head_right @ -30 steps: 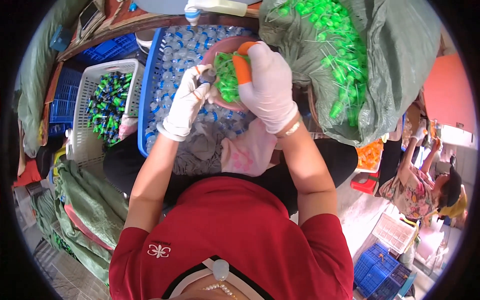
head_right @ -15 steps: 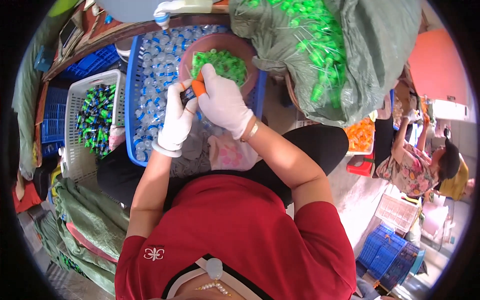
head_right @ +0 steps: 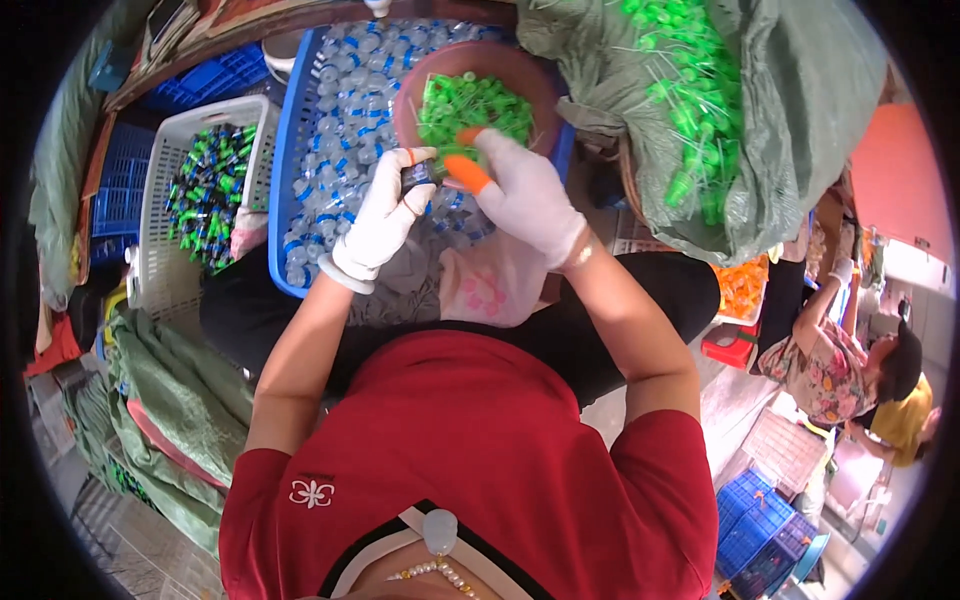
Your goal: Assembling small plastic items with green feathers by attaching orange caps.
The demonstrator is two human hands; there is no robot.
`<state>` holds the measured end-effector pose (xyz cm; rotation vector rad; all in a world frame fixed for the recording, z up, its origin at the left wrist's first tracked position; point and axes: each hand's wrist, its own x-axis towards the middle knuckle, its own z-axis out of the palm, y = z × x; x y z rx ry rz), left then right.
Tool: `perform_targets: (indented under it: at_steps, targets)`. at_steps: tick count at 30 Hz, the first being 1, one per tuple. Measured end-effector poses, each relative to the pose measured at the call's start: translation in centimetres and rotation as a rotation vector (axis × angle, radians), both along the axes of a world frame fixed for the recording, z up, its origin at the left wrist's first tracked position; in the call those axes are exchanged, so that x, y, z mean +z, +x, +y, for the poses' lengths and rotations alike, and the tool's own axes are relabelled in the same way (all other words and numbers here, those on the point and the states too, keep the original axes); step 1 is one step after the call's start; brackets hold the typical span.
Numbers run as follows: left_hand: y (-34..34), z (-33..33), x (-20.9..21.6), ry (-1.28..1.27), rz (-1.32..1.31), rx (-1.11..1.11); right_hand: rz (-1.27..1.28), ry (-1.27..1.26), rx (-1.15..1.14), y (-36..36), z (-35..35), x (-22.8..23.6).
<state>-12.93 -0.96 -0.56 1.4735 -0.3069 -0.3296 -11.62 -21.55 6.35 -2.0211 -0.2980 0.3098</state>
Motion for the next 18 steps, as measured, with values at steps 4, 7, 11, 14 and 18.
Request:
perform_targets:
  at_steps: [4, 7, 11, 14, 18]
  targets:
    - [-1.1, 1.4, -0.8, -0.261, 0.326, -0.189, -0.538, -0.29, 0.214, -1.4, -0.3, -0.9]
    - [-2.9, 1.4, -0.6, -0.28, 0.284, -0.203, -0.494, -0.346, 0.292, -2.9, -0.1, -2.4]
    - [-4.6, 1.8, -0.9, -0.012, -0.044, -0.045, 0.192, 0.022, 0.108, -3.9, 1.2, -3.8]
    - [-4.6, 5.0, -1.0, 0.344, -0.243, 0.177, -0.096, -0.001, 0.212, -2.0, 2.7, -5.1]
    - [-0.7, 11.7, 1.1, 1.117, -0.63, 0.663, -0.397, -0.275, 0.056, 3.6, 1.2, -9.0]
